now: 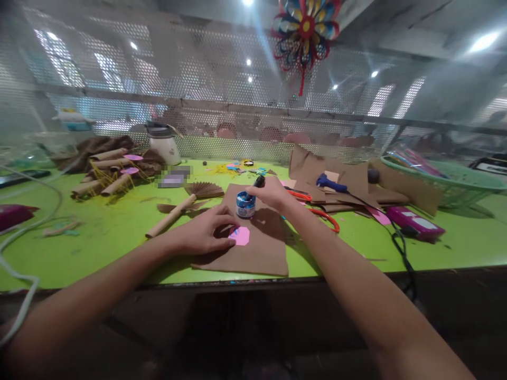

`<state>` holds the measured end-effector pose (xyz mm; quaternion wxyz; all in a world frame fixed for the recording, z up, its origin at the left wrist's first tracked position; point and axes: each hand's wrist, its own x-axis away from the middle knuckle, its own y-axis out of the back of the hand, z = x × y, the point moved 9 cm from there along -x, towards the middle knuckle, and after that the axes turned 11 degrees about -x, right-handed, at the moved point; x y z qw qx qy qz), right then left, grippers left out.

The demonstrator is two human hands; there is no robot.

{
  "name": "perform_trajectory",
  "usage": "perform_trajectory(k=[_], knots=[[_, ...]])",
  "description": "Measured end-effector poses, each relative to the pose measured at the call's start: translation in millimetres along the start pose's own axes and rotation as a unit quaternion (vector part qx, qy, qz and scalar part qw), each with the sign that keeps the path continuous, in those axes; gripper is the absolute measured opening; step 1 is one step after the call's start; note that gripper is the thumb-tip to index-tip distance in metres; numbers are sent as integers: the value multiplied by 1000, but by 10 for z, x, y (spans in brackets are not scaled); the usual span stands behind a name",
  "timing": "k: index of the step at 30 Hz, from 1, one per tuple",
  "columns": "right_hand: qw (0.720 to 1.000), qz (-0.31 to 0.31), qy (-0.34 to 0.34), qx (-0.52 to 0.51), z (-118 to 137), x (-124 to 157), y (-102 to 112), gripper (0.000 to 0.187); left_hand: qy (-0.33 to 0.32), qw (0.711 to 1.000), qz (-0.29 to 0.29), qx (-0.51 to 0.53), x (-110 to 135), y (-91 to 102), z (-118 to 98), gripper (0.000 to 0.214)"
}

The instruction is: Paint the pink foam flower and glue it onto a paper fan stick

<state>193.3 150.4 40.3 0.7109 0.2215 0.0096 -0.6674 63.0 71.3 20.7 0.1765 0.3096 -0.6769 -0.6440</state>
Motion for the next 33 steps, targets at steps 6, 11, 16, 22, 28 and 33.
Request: perform_trajectory(k=[6,11,16,22,28,33], knots=[[997,-69,11,-38,85,11,224,29,-4,1000,-9,-20,-12,8,-8,34],[983,-157,72,-67,259,161,537,27,-8,1000,-5,-24,-10,5,-5,34],[975,-147,84,-144,283,509,531,26,-6,1000,-1,-26,-6,16,-17,31],[990,-64,32,-121,111,802,182,27,-14,1000,-8,-21,-10,27,-39,31],[995,-37,1,-89,53,814,55,28,-10,1000,-9,-14,-16,31,-38,31],[995,-49,-7,-90,23,819,48,29,-7,1000,-17,-17,-12,33,-34,31]])
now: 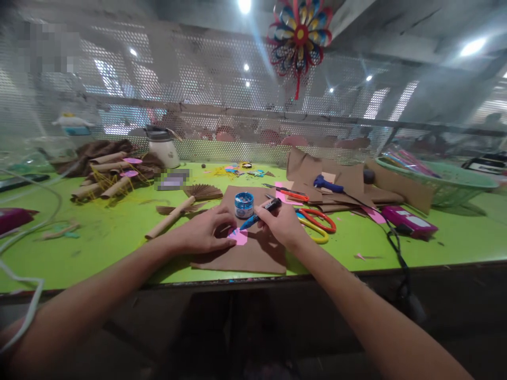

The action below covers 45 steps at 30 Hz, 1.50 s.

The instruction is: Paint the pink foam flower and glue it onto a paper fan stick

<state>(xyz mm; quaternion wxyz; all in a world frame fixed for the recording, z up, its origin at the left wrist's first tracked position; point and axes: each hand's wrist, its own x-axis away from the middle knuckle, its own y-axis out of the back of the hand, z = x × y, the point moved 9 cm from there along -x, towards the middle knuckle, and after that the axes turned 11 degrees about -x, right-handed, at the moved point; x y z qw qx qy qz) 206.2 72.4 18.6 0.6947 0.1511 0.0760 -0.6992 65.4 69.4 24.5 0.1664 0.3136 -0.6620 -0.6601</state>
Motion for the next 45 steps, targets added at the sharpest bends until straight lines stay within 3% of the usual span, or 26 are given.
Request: perform_trajectory(k=[38,45], knots=[[999,18,14,26,27,30,-56,28,2,1000,0,4,-13,-5,23,31],[999,-11,32,31,23,15,18,34,7,1000,5,3,-15,-3,21,31]])
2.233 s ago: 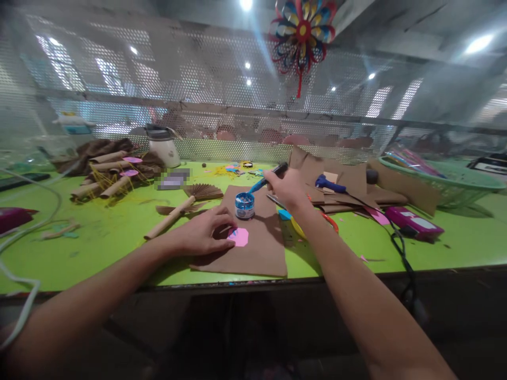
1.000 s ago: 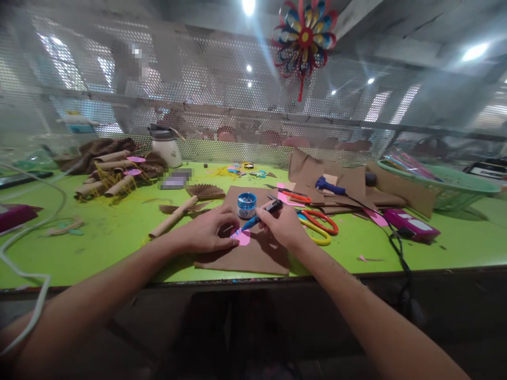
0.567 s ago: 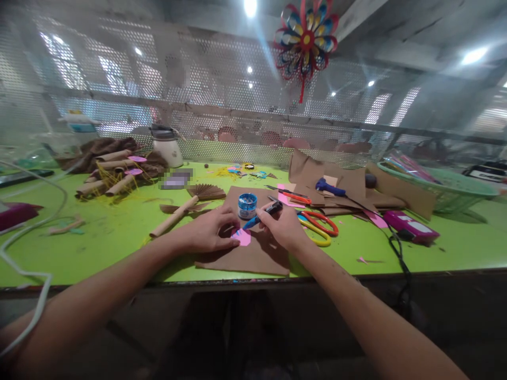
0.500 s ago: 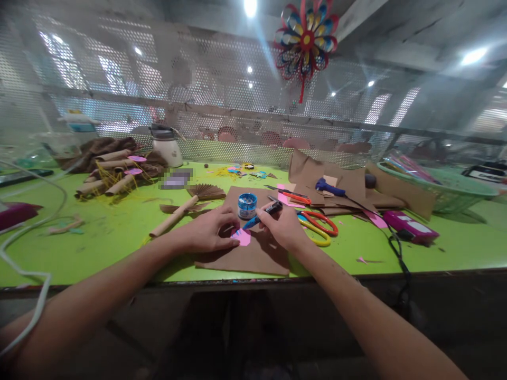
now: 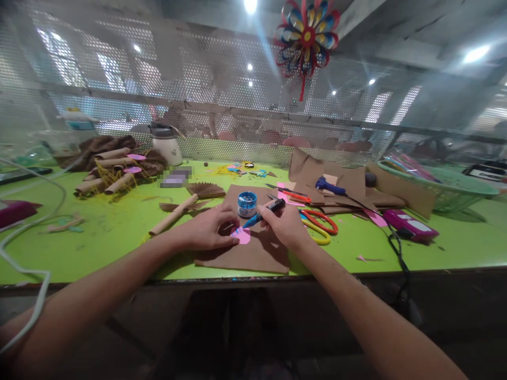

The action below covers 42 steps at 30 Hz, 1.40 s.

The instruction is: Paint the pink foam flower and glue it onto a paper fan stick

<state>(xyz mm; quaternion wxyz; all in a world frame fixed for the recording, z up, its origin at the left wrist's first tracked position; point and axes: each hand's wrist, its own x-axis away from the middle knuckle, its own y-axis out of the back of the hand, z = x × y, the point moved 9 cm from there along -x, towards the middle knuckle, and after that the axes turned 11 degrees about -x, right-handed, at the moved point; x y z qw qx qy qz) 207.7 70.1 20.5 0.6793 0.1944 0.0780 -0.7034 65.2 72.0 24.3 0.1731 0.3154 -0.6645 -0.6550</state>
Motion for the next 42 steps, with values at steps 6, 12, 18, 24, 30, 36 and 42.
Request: perform_trajectory(k=[6,12,18,24,30,36,42], knots=[[1000,-2,6,17,-11,-10,-3,32,-1,1000,-1,0,-2,-7,2,32],[1000,9,4,29,18,7,-28,30,-3,1000,-11,5,-2,-11,14,34],[1000,23,-5,17,27,18,-67,28,-6,1000,-12,4,-3,-11,23,36],[1000,25,7,7,51,23,-60,30,-4,1000,-7,10,-5,-25,31,34],[1000,8,14,12,15,1,-20,31,-2,1000,-7,8,-11,-31,35,35],[999,16,9,27,12,5,-40,30,-4,1000,-12,2,-11,-9,26,34],[999,40,14,17,55,31,-88,28,-2,1000,-5,1,-3,-2,18,33]])
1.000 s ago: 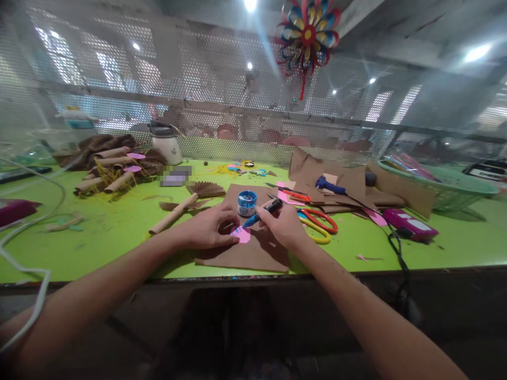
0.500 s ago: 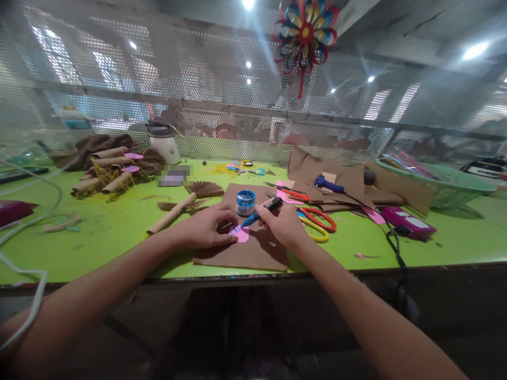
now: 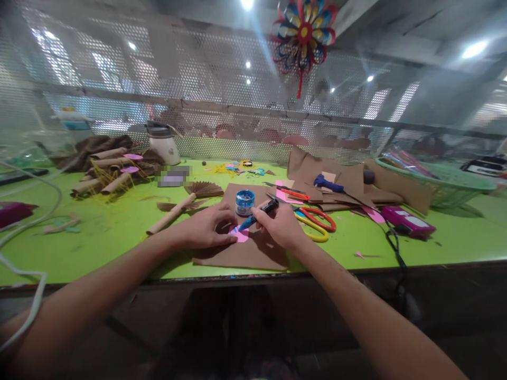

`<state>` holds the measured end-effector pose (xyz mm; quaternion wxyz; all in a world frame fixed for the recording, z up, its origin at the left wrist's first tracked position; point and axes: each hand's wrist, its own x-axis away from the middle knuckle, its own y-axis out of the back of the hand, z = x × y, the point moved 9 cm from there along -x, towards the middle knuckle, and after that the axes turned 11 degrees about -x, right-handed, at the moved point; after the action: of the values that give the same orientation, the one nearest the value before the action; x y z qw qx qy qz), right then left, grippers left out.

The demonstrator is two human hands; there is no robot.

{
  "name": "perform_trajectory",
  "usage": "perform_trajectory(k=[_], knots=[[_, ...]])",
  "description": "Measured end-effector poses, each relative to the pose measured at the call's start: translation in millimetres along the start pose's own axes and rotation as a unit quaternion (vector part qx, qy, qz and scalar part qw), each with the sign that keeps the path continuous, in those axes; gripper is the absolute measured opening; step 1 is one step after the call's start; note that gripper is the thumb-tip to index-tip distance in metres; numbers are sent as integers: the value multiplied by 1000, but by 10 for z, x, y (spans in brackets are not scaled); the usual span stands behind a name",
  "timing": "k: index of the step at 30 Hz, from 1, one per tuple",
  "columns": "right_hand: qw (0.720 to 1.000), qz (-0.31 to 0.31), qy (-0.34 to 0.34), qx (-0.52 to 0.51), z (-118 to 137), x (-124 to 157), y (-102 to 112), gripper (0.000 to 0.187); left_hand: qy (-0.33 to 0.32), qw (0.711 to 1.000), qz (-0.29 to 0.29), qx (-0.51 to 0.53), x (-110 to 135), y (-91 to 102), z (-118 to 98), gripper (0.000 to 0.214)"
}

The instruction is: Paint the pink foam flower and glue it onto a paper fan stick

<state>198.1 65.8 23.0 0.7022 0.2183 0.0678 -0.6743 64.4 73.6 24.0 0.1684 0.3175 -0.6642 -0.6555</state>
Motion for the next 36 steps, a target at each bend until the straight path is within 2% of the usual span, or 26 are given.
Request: perform_trajectory(k=[3,8,15,20,27,36], knots=[[1000,4,2,-3,3,1,-2,29,0,1000,3,-3,2,1,-6,33],[1000,-27,7,0,-20,-19,66,30,-2,1000,1,-2,-2,-3,-3,33],[1000,-11,9,20,7,-11,27,29,-1,1000,5,4,-3,4,-15,34],[1000,-6,-1,-5,-27,-13,21,29,-2,1000,7,10,-3,12,-22,32],[999,-48,11,-5,-32,-26,120,33,-9,1000,3,12,-2,9,-31,30],[1000,-30,6,4,-21,-29,69,32,-11,1000,3,8,3,-6,-22,33]])
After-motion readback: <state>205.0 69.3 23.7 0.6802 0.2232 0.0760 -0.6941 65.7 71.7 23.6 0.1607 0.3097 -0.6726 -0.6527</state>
